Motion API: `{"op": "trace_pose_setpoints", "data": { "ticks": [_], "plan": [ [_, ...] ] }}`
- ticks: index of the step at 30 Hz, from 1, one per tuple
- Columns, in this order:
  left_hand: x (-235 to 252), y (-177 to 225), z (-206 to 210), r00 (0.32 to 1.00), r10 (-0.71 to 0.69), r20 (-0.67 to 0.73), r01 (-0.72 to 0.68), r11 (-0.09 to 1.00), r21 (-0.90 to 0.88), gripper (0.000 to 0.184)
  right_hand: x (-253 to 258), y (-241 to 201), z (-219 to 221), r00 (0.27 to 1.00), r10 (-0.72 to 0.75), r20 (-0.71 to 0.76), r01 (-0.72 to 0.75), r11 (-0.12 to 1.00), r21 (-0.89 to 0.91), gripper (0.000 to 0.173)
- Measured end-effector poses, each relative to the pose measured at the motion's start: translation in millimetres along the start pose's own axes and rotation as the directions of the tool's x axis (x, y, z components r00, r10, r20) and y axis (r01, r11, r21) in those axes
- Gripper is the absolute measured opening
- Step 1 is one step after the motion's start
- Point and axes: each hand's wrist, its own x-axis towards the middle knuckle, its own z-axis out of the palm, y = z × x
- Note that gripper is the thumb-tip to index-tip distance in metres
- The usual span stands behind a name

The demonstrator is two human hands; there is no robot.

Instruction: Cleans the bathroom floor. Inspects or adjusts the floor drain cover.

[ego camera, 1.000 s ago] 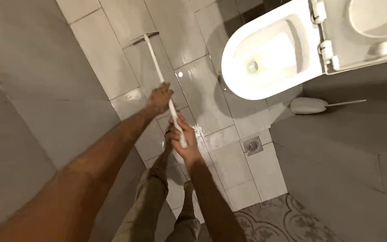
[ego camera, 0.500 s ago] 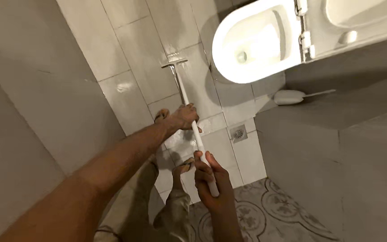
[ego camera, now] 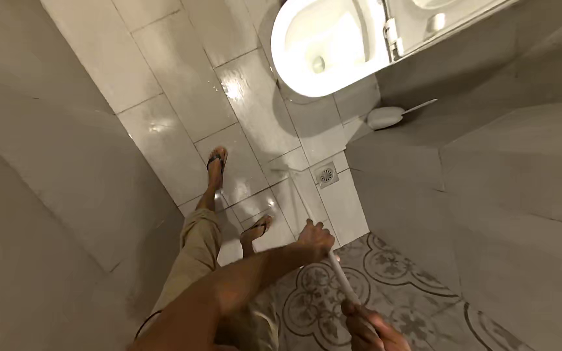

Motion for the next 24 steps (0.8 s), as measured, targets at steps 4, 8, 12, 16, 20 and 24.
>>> {"op": "trace_pose_setpoints", "data": {
  "ticks": [4,8,12,16,20,24],
  "plan": [
    [-47.9,-26.0,-74.1,0.989,0.005,-0.146,0.001,0.999,0.04,0.06,1.4,-3.6,66.7,0.99,-0.141,-0.028,0.116,0.903,-0.414,0.019],
    [-122.8,-161.9,-171.6,0.886,-0.226,-0.406,0.243,0.97,-0.01,0.047,127.9,20.4,163.6,0.987,-0.047,0.155,0.126,0.822,-0.555,0.025],
    [-173.1,-373.2,-263.7,0.709,-0.349,-0.612,0.458,0.889,0.024,0.048,347.0,78.3,294.2,0.885,0.086,0.457,0.113,0.914,-0.389,0.021],
    [-218.2,-499.5,-334.8,0.736,-0.469,-0.488,0.547,0.837,0.023,0.069,437.4,143.8,387.5,0.904,0.068,0.423,0.066,0.953,-0.296,0.015],
    [-221.1,-482.7,-327.8,0.795,-0.438,-0.42,0.484,0.875,0.003,0.062,390.2,146.6,380.2,0.918,0.107,0.382,-0.074,0.992,-0.098,0.006],
    [-197.8,-382.2,-274.5,0.838,-0.386,-0.386,0.383,0.92,-0.089,0.061,294.2,123.7,315.9,0.937,0.11,0.331,-0.148,0.985,0.09,0.009]
  ]
}}
